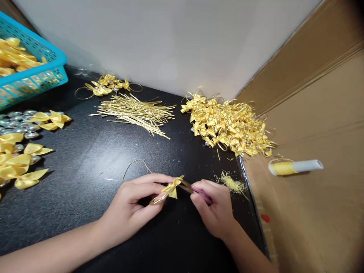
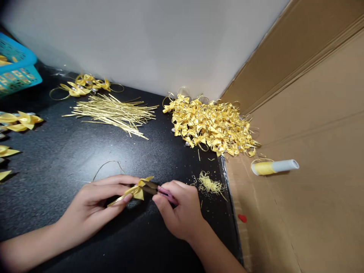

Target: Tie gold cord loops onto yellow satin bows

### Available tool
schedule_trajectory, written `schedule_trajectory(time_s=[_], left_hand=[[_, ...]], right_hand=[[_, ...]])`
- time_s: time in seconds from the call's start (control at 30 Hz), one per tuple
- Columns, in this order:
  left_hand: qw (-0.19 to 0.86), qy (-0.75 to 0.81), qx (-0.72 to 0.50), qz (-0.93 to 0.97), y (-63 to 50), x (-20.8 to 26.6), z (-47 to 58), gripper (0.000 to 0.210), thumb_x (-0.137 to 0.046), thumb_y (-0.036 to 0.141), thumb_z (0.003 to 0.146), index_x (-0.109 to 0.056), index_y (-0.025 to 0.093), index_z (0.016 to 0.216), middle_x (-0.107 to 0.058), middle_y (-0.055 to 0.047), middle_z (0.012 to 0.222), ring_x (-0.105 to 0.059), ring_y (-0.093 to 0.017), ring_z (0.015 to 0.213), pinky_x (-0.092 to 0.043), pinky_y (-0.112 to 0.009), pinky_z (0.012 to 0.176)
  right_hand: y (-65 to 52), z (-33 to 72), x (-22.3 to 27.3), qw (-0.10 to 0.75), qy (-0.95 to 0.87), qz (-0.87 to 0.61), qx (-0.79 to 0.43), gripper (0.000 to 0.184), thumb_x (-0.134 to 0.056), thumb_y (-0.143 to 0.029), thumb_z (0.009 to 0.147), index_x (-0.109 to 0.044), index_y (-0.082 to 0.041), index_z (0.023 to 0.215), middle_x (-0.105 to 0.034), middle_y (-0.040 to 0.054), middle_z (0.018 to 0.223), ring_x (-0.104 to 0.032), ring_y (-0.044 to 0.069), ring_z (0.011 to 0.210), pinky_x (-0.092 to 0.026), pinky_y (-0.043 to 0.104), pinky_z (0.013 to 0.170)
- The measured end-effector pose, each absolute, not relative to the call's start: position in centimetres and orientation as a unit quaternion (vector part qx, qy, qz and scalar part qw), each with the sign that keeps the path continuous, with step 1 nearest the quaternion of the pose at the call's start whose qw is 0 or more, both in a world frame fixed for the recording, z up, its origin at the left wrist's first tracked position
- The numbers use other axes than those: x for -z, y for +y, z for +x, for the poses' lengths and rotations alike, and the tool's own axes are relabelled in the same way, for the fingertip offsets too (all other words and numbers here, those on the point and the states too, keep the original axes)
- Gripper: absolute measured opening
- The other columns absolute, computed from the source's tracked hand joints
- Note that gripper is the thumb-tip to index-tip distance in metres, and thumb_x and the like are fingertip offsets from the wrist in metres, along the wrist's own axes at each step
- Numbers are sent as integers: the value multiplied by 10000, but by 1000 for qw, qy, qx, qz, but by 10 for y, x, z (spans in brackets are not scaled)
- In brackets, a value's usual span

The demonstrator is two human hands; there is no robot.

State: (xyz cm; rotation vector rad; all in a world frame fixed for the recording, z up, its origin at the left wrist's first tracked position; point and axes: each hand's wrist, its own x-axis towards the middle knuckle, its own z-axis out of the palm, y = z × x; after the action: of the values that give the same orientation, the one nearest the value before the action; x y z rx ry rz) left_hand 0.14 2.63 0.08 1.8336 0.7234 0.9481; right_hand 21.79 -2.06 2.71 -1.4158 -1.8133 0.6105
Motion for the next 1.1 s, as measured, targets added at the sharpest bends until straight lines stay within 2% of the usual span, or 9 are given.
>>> schedule_trajectory(time_s=[0.33,0.63,0.93,1.1], left_hand=[[433,293,-386,760,25,0,0,273,-601,87,872,-749,262,1019,-743,-36,1126,-724,-163,924,-576,-215,779],[395,285,-385,784,25,2,0,281,-578,57,880,-719,239,1041,-724,-38,1151,-709,-143,951,-562,-191,803],[357,279,-375,808,21,6,-1,253,-579,85,890,-717,217,1056,-718,-72,1174,-702,-167,976,-557,-252,864],[369,285,-375,801,24,3,0,253,-579,92,882,-728,226,1037,-731,-69,1153,-716,-179,947,-577,-258,826]], right_hand=[[-20,209,-29,384,-700,-560,-223,205,-586,-215,856,-660,-129,686,-503,-37,519,-442,60,451,-349,167,473],[-22,212,-25,367,-689,-582,-230,163,-613,-212,840,-686,-136,716,-602,-15,562,-502,63,477,-384,152,501],[-22,214,-28,321,-689,-602,-244,231,-617,-244,843,-626,-163,626,-519,-47,514,-456,60,475,-329,176,501],[-22,215,-27,307,-689,-606,-252,261,-604,-268,849,-602,-173,606,-473,-52,503,-427,71,470,-321,193,497]])
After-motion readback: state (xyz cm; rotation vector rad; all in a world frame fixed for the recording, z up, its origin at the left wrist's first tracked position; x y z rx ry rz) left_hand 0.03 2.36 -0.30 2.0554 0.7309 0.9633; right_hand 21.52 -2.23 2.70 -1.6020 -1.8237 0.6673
